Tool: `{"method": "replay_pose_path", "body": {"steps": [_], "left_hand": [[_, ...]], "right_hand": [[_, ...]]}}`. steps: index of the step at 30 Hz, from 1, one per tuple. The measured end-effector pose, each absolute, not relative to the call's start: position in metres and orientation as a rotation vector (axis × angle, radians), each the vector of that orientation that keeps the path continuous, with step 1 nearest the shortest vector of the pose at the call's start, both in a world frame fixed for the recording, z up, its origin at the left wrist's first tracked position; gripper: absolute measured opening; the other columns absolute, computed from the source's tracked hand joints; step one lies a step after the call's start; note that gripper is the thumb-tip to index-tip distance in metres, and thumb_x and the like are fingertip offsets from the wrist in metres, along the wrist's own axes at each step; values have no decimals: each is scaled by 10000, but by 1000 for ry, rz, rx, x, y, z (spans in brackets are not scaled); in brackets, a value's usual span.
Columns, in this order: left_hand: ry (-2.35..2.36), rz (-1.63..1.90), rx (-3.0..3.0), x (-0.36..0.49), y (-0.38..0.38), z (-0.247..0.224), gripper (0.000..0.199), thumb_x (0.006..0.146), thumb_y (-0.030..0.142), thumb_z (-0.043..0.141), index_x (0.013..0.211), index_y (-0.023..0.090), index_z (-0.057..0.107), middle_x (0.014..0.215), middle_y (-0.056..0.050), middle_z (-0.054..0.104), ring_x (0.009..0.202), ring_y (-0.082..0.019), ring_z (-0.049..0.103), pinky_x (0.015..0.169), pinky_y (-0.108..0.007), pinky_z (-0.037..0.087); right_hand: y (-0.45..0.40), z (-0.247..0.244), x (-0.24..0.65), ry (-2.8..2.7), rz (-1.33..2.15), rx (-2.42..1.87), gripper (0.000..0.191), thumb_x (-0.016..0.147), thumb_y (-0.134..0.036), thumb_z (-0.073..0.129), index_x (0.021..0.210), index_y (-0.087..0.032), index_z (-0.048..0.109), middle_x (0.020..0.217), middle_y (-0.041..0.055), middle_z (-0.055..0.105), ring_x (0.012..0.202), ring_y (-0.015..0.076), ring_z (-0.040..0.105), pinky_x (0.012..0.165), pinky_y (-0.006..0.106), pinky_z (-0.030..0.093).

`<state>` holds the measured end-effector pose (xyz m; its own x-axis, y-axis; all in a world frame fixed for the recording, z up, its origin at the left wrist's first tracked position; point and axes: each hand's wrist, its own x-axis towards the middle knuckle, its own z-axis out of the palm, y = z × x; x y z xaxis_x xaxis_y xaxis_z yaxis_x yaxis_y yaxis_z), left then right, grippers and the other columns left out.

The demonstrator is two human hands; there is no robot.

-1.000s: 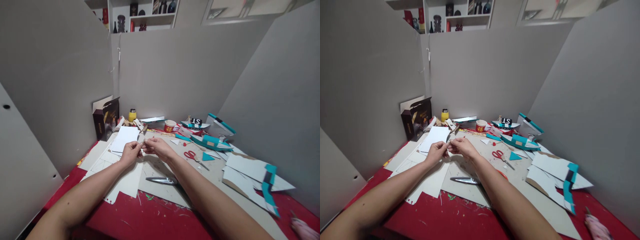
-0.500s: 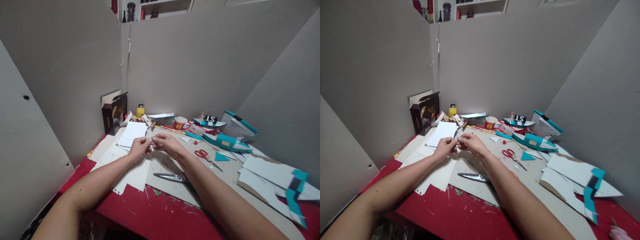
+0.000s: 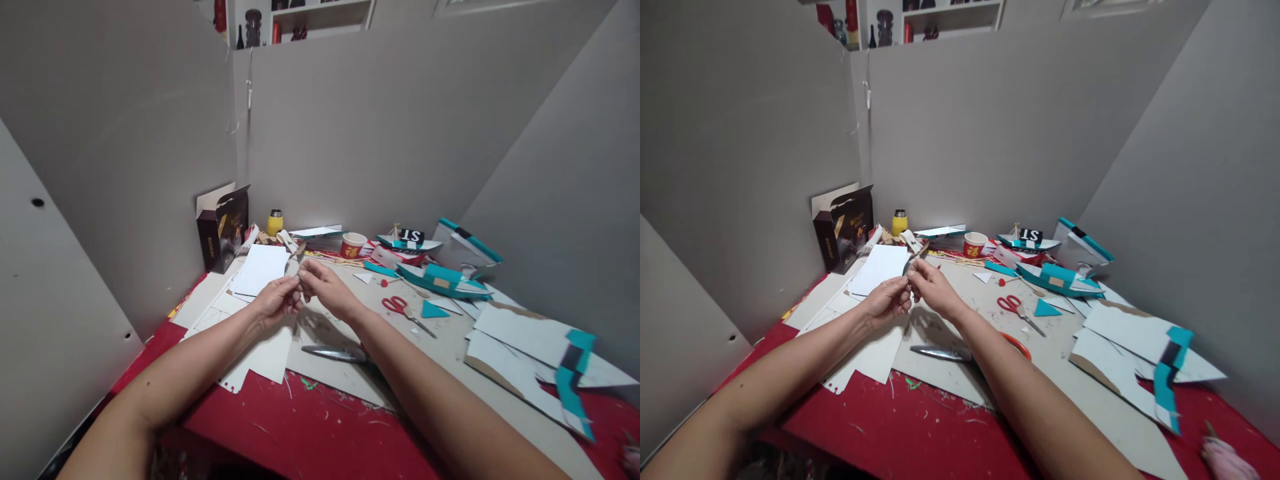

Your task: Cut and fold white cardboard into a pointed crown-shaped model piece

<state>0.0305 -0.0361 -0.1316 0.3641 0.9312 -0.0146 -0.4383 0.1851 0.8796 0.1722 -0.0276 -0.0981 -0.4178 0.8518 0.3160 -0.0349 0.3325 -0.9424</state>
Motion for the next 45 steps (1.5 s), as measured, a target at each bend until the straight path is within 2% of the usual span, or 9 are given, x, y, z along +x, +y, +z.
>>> {"method": "replay_pose_path", "body": {"steps": [11,18,23,27,29,33,35,45], "left_hand": [[617,968,880,35,-36,-141,452,847,561,603,677,143,590,449,43,481,354,-83,484,382,-196,419],[665,927,815,37,-33,-146,545,885,637,460,633,164,556,395,34,455,327,-114,484,361,-221,424],[683,917,808,32,-31,-140,553,921,609,403,618,168,547,404,30,474,338,-115,510,373,-219,428],[718,922,827,27,-30,-137,548,945,566,393,624,156,563,411,27,474,383,-118,545,383,-206,410],[744,919,841,26,-28,-139,496,952,532,426,687,144,586,473,32,508,423,-110,554,398,-206,412],[796,887,883,25,-27,-144,290,945,409,535,950,133,622,770,1,629,570,-100,581,514,-244,496],[813,863,907,25,-27,-146,251,936,363,563,1026,136,617,876,-25,645,647,-117,607,567,-267,524],[847,811,984,25,-29,-146,225,929,324,579,1045,136,617,921,-36,649,695,-129,623,597,-281,538]], "right_hand": [[-36,-95,168,-1721,1104,-730,198,886,-386,473,776,-241,395,505,-95,419,422,112,413,427,236,350],[-37,-101,165,-1945,534,-779,170,875,-302,453,731,-233,396,646,-23,472,591,157,451,578,288,375],[-36,-105,164,-1858,573,-797,205,907,-327,427,728,-236,387,635,-34,448,591,152,445,582,276,376],[-30,-108,165,-1705,706,-843,266,914,-395,432,705,-239,379,582,-51,413,529,137,411,519,259,355],[-28,-109,165,-1659,750,-854,301,914,-430,437,688,-241,375,555,-57,404,500,130,404,489,252,347],[-27,-111,166,-1620,775,-867,388,911,-498,455,638,-242,353,516,-61,380,467,121,393,454,244,342],[-27,-111,166,-1608,792,-871,419,905,-524,464,619,-241,348,502,-61,375,455,119,388,441,244,340],[-29,-107,165,-1609,833,-887,447,860,-546,532,592,-238,350,457,-60,396,426,111,373,414,244,313]]}}
